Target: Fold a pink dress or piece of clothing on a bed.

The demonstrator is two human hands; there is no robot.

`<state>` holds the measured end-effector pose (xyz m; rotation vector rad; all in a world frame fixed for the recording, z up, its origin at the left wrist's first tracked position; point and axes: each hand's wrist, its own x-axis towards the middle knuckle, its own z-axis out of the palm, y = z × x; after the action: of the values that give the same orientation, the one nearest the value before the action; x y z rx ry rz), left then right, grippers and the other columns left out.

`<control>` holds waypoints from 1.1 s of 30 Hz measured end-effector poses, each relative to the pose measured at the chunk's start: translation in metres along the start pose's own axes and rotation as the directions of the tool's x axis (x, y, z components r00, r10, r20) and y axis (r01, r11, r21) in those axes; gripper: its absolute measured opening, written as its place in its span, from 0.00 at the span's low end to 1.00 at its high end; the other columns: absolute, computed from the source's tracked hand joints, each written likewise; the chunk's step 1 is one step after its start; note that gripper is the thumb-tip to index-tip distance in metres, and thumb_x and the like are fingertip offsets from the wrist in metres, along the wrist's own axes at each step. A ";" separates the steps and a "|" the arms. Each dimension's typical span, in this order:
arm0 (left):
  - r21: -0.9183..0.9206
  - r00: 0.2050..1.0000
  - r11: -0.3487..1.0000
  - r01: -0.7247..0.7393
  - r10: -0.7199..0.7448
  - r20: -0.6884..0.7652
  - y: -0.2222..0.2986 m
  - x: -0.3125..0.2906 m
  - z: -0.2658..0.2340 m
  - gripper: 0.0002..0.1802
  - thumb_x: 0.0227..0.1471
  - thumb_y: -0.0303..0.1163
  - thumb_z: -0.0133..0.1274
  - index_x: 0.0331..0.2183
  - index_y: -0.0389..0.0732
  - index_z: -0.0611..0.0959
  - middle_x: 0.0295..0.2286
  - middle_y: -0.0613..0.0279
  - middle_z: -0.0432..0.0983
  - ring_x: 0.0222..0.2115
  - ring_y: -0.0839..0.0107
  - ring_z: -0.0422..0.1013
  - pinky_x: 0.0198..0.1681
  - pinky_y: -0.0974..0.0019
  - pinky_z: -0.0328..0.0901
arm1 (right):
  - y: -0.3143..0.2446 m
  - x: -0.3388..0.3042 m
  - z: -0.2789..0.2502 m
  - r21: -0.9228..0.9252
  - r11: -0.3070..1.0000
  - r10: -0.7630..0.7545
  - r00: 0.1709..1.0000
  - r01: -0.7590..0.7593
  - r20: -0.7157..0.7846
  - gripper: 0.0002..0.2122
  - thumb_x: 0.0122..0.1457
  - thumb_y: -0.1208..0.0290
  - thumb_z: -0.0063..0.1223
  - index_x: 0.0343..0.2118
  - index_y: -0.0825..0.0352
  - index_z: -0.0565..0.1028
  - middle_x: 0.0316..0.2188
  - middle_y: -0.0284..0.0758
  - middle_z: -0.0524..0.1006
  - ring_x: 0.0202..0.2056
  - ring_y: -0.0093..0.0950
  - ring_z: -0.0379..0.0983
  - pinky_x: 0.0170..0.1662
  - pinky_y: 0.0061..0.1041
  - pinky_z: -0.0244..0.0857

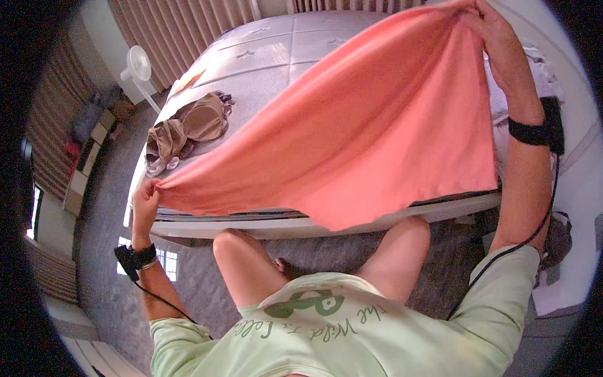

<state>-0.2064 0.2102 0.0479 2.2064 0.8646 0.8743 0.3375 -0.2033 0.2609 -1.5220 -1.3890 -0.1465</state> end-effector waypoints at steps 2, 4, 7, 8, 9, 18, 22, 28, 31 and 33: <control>0.090 0.998 0.995 0.047 -0.051 0.042 -0.002 -0.015 -0.004 0.06 0.54 0.26 0.48 0.34 0.35 0.78 0.25 0.71 0.71 0.28 0.82 0.65 0.33 0.76 0.61 | 0.004 -0.005 0.010 -0.151 0.988 -0.041 0.998 0.034 -0.048 0.09 0.61 0.70 0.47 0.43 0.64 0.73 0.40 0.26 0.72 0.45 0.18 0.67 0.53 0.18 0.56; 0.080 0.998 0.996 0.039 -0.042 0.048 -0.013 -0.031 -0.014 0.07 0.55 0.27 0.48 0.33 0.35 0.79 0.25 0.72 0.70 0.27 0.81 0.66 0.33 0.76 0.62 | 0.004 -0.003 0.015 -0.144 0.984 0.116 0.989 -0.102 0.094 0.09 0.61 0.71 0.47 0.42 0.64 0.73 0.40 0.25 0.72 0.46 0.16 0.65 0.53 0.18 0.54; 0.008 0.969 0.975 0.221 -0.221 0.108 0.039 -0.052 -0.039 0.07 0.55 0.29 0.48 0.34 0.37 0.78 0.23 0.75 0.68 0.22 0.84 0.62 0.26 0.77 0.58 | 0.013 0.006 0.026 -0.214 0.976 -0.024 0.998 0.037 0.062 0.09 0.60 0.73 0.45 0.42 0.64 0.73 0.35 0.24 0.72 0.36 0.16 0.68 0.42 0.14 0.60; -0.029 0.949 0.953 0.301 -0.296 0.111 0.052 -0.059 -0.047 0.07 0.56 0.29 0.47 0.34 0.38 0.78 0.22 0.77 0.68 0.21 0.86 0.60 0.23 0.78 0.56 | 0.013 0.011 0.027 -0.211 0.977 -0.020 0.997 0.034 0.069 0.09 0.60 0.73 0.45 0.42 0.64 0.73 0.35 0.24 0.72 0.36 0.16 0.68 0.42 0.14 0.60; -0.052 0.972 0.973 0.223 -0.218 0.082 0.058 -0.060 -0.049 0.06 0.57 0.31 0.48 0.34 0.39 0.78 0.22 0.78 0.66 0.18 0.89 0.56 0.19 0.80 0.50 | -0.003 0.014 0.015 -0.158 0.980 0.135 0.985 -0.117 0.105 0.09 0.59 0.74 0.45 0.41 0.64 0.73 0.32 0.24 0.71 0.30 0.15 0.67 0.35 0.14 0.60; -0.132 0.944 0.934 0.331 -0.330 0.032 0.012 -0.065 -0.066 0.08 0.57 0.34 0.50 0.36 0.41 0.78 0.21 0.77 0.68 0.16 0.89 0.57 0.17 0.82 0.51 | 0.122 0.076 0.189 -0.018 0.949 0.288 0.838 -0.316 0.463 0.07 0.52 0.75 0.48 0.34 0.65 0.74 0.27 0.28 0.73 0.28 0.18 0.71 0.31 0.17 0.66; 0.030 0.869 0.978 0.205 -0.168 -0.466 0.024 -0.040 -0.078 0.08 0.58 0.32 0.48 0.37 0.40 0.78 0.23 0.77 0.67 0.19 0.89 0.56 0.19 0.81 0.51 | 0.176 0.163 0.251 0.208 0.963 0.141 0.979 -0.170 0.146 0.07 0.53 0.79 0.45 0.34 0.67 0.74 0.29 0.30 0.75 0.32 0.20 0.73 0.35 0.19 0.68; 0.377 0.814 0.923 -0.073 0.274 -0.512 0.092 -0.035 -0.025 0.09 0.56 0.26 0.51 0.40 0.35 0.77 0.34 0.62 0.74 0.35 0.72 0.71 0.38 0.68 0.67 | 0.248 0.239 0.256 0.520 0.843 0.060 0.938 0.136 -0.342 0.12 0.55 0.81 0.40 0.42 0.70 0.71 0.38 0.37 0.76 0.40 0.26 0.75 0.41 0.24 0.71; 0.288 0.942 0.935 -0.208 0.271 -0.198 0.106 -0.035 0.080 0.09 0.48 0.25 0.58 0.35 0.42 0.80 0.28 0.61 0.76 0.24 0.73 0.72 0.28 0.66 0.67 | 0.288 0.206 0.278 -0.081 0.986 0.079 0.847 -0.142 -0.525 0.15 0.57 0.80 0.42 0.48 0.70 0.68 0.43 0.40 0.73 0.40 0.27 0.74 0.39 0.23 0.71; 0.245 0.957 0.929 -0.276 0.288 -0.016 0.115 -0.034 0.155 0.08 0.47 0.26 0.56 0.34 0.42 0.78 0.25 0.57 0.73 0.24 0.57 0.72 0.28 0.59 0.67 | 0.312 0.152 0.298 -0.164 0.944 0.171 0.849 -0.287 -0.500 0.17 0.58 0.76 0.45 0.51 0.70 0.66 0.44 0.39 0.72 0.42 0.26 0.72 0.40 0.24 0.69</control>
<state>-0.0706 0.0712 0.0259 2.5767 0.7176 1.0097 0.4812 0.1723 0.0428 -1.6892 -0.8026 -0.5189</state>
